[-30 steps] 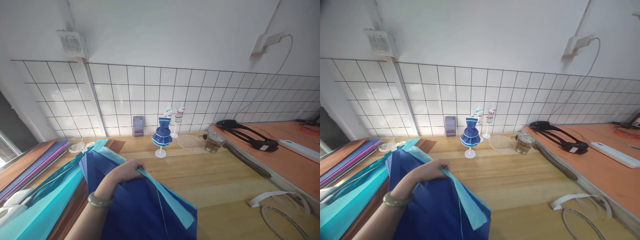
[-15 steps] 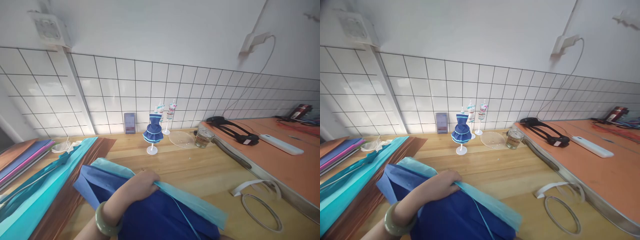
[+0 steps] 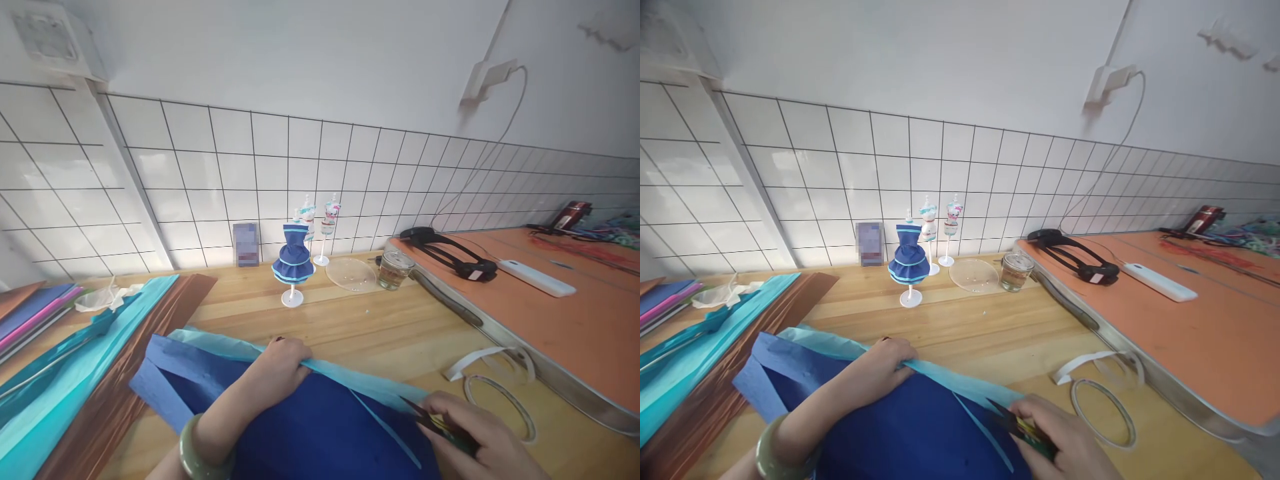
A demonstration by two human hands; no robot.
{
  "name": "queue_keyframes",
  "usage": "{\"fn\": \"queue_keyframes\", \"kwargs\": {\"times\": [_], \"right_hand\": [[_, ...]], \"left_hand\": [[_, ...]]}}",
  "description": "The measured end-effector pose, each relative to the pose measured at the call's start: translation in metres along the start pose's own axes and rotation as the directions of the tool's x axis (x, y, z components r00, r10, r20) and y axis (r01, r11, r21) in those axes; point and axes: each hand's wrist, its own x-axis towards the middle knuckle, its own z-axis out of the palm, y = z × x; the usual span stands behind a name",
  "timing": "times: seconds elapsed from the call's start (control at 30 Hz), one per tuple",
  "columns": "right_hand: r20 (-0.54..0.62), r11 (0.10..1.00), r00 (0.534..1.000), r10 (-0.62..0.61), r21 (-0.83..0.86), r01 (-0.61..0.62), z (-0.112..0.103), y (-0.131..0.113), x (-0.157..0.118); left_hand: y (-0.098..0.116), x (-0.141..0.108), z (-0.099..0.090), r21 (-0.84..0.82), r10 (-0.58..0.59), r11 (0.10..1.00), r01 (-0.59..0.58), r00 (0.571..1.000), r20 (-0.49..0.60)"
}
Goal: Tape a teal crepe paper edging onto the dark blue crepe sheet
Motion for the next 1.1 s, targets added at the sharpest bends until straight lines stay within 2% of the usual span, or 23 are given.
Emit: {"fn": "queue_keyframes", "kwargs": {"times": [0.1, 0.17, 0.23, 0.3, 0.4, 0.53, 0.63, 0.77, 0.93, 1.1], "right_hand": [[0.064, 0.999, 0.998, -0.015, -0.039, 0.018, 0.020, -0.008, 0.013], [0.097, 0.990, 0.995, -0.040, -0.132, 0.052, 0.033, -0.012, 0.021], [0.132, 0.977, 0.991, -0.026, -0.208, 0.054, 0.042, -0.013, 0.027], [0.166, 0.976, 0.986, 0.020, -0.215, 0.016, 0.045, -0.013, 0.031], [0.185, 0.990, 0.980, 0.073, -0.136, -0.048, 0.041, -0.013, 0.036], [0.158, 0.996, 0.984, 0.081, -0.043, -0.075, 0.039, -0.016, 0.039], [0.162, 0.993, 0.983, 0.087, -0.098, -0.072, 0.043, -0.018, 0.040], [0.234, 0.983, 0.967, 0.104, -0.172, -0.065, 0.046, -0.021, 0.044], [0.202, 0.994, 0.976, 0.085, -0.086, -0.069, 0.029, -0.024, 0.050], [0.185, 0.995, 0.980, 0.075, -0.073, -0.063, 0.014, -0.025, 0.060]], "left_hand": [[-0.001, 0.002, 0.003, 0.007, 0.025, 1.000, -0.025, 0.999, -0.022], [-0.001, 0.004, 0.006, 0.021, 0.032, 0.999, -0.031, 0.999, -0.037], [-0.002, 0.005, 0.009, 0.042, 0.035, 0.999, -0.033, 0.998, -0.051], [-0.003, 0.006, 0.011, 0.068, 0.036, 0.997, -0.032, 0.997, -0.065], [-0.005, 0.008, 0.015, 0.095, 0.040, 0.995, -0.032, 0.996, -0.080], [-0.006, 0.009, 0.019, 0.111, 0.028, 0.994, -0.017, 0.995, -0.099], [-0.006, 0.010, 0.018, 0.106, 0.027, 0.994, -0.017, 0.995, -0.093], [-0.007, 0.008, 0.015, 0.076, 0.018, 0.997, -0.013, 0.998, -0.067], [-0.006, 0.003, 0.007, 0.019, 0.014, 1.000, -0.013, 0.999, -0.043], [-0.005, -0.001, -0.005, -0.050, 0.016, 0.999, -0.016, 1.000, -0.008]]}}
